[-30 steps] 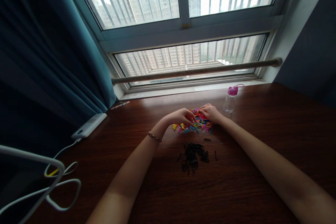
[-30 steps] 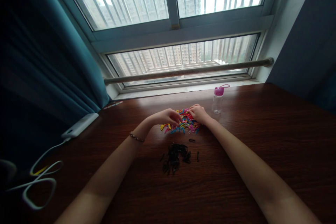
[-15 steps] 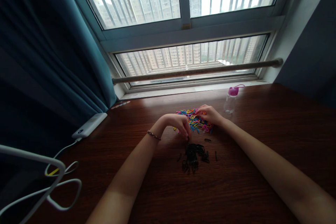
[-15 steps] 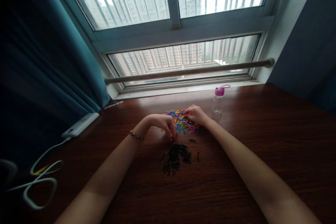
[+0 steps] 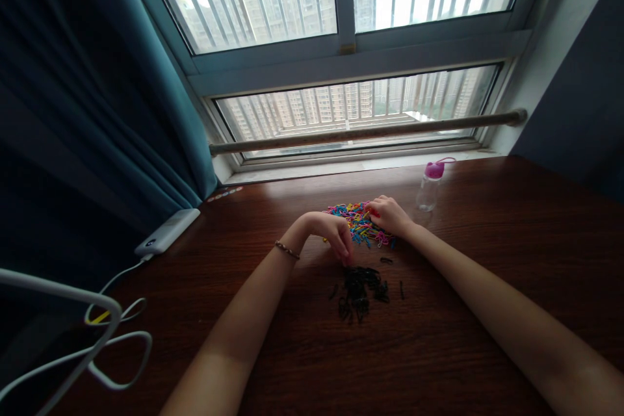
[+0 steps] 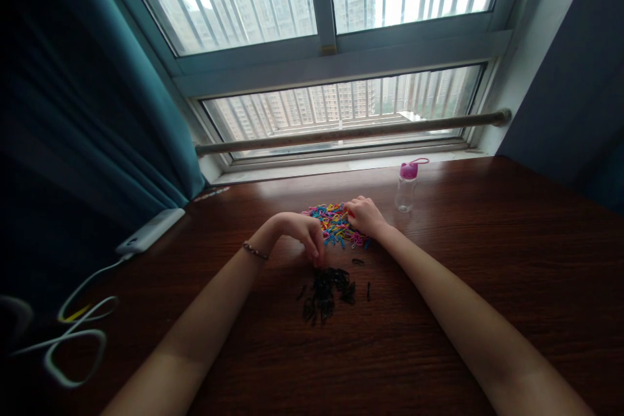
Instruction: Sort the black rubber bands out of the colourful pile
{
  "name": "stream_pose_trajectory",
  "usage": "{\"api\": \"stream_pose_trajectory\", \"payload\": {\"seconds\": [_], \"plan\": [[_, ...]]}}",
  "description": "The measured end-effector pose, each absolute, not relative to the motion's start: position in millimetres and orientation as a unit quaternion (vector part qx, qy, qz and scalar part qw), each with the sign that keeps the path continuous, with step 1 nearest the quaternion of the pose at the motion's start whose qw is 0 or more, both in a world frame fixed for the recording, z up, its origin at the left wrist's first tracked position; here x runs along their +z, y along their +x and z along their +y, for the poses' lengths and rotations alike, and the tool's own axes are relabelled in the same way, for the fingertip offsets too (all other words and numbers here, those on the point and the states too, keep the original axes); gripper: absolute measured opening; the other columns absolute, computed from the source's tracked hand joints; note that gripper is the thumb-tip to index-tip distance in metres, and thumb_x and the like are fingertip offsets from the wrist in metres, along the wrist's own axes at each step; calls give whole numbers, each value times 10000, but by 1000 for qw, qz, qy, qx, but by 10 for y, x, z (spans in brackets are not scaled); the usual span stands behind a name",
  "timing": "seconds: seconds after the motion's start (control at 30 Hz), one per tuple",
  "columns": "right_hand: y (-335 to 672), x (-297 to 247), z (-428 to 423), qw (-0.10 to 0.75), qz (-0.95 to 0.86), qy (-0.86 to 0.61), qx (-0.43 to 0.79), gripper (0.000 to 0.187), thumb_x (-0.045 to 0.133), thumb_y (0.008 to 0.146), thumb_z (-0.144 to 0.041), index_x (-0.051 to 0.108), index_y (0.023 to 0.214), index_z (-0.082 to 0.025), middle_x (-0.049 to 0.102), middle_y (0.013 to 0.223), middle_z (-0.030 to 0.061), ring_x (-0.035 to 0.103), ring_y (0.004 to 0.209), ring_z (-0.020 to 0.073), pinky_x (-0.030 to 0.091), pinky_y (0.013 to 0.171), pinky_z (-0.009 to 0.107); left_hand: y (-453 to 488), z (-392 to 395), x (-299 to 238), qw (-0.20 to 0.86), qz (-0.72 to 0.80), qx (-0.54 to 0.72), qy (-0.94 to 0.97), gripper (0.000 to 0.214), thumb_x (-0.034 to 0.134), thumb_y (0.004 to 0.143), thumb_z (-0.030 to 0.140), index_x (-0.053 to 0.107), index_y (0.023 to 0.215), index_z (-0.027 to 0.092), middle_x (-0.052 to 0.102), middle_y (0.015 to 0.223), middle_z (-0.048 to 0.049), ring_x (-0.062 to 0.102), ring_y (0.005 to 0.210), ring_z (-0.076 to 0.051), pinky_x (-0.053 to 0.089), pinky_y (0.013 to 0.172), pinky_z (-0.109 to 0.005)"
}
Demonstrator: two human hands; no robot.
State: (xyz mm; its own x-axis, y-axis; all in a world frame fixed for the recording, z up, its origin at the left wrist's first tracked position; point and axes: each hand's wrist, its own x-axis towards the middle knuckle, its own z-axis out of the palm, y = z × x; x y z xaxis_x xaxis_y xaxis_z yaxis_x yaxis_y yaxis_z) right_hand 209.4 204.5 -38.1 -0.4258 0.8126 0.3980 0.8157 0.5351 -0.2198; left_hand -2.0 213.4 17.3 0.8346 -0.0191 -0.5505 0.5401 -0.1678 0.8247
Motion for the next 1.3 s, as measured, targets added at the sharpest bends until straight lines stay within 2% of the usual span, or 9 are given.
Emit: {"api": "stream_pose_trajectory", "payload": {"seconds": [0.33, 0.53, 0.67, 0.77, 0.83, 0.93, 1.13, 1.2, 1.3], "plan": [[2138, -436, 2160, 381, -790, -469, 100, 181, 478, 778, -182, 632, 873, -171, 618, 852, 62, 552, 840, 179, 419, 788, 300, -16, 2123, 222, 591, 178, -206, 760, 324, 663, 675, 360, 684, 936, 170, 693, 906, -47, 636, 849, -187, 502, 652, -209], [2139, -416, 2208, 459, -722, -467, 224, 166, 512, 757, -276, 602, 832, -159, 640, 797, 46, 592, 743, 157, 466, 714, 293, -21, 2086, 271, 583, 192, -189, 767, 307, 665, 670, 363, 693, 903, 165, 699, 838, -64, 637, 797, -196, 488, 593, -219], [2154, -384, 2212, 486, -686, -478, 253, 197, 572, 712, -341, 597, 767, -153, 633, 748, 47, 591, 699, 159, 478, 674, 295, 12, 2108, 230, 517, 268, -59, 811, 278, 618, 713, 352, 693, 841, 117, 681, 693, -62, 618, 619, -147, 452, 510, -198], [2173, -306, 2171, 494, -655, -468, 330, 227, 604, 689, -363, 600, 762, -148, 635, 719, 46, 594, 657, 152, 478, 612, 271, 73, 2179, 107, 357, 361, 140, 850, 249, 565, 751, 307, 683, 800, 94, 665, 677, -62, 595, 593, -133, 457, 540, -216], [2185, -232, 2122, 479, -639, -436, 414, 243, 621, 682, -359, 606, 780, -137, 639, 692, 41, 590, 613, 133, 469, 572, 246, 109, 2226, -1, 243, 370, 248, 862, 210, 542, 763, 248, 679, 835, 106, 674, 787, -76, 608, 706, -151, 474, 643, -241], [2199, -110, 2022, 402, -640, -392, 524, 249, 669, 645, -328, 628, 776, -120, 638, 645, 24, 558, 533, 93, 441, 509, 205, 123, 2264, -151, 182, 317, 278, 888, 239, 512, 771, 169, 648, 966, 138, 663, 948, -75, 601, 859, -163, 463, 774, -263], [2217, 112, 1819, 6, -691, -271, 670, 373, 690, 624, -313, 673, 934, -106, 678, 720, 61, 618, 617, 131, 457, 514, 194, 43, 2311, -282, 127, 327, 240, 905, 217, 513, 789, 189, 650, 955, 163, 676, 908, -51, 613, 798, -156, 464, 749, -256], [2222, 126, 1808, -4, -688, -264, 676, 396, 679, 641, -315, 661, 980, -110, 678, 726, 58, 625, 637, 134, 462, 522, 189, 14, 2343, -288, 95, 330, 239, 908, 189, 528, 789, 210, 663, 912, 167, 677, 865, -50, 607, 777, -155, 457, 735, -256], [2227, 48, 1872, 123, -678, -304, 657, 356, 674, 649, -316, 673, 942, -113, 676, 762, 61, 604, 608, 110, 454, 508, 178, -10, 2374, -289, 51, 329, 230, 914, 165, 540, 790, 240, 674, 862, 176, 674, 821, -50, 592, 767, -158, 435, 741, -270]]}}
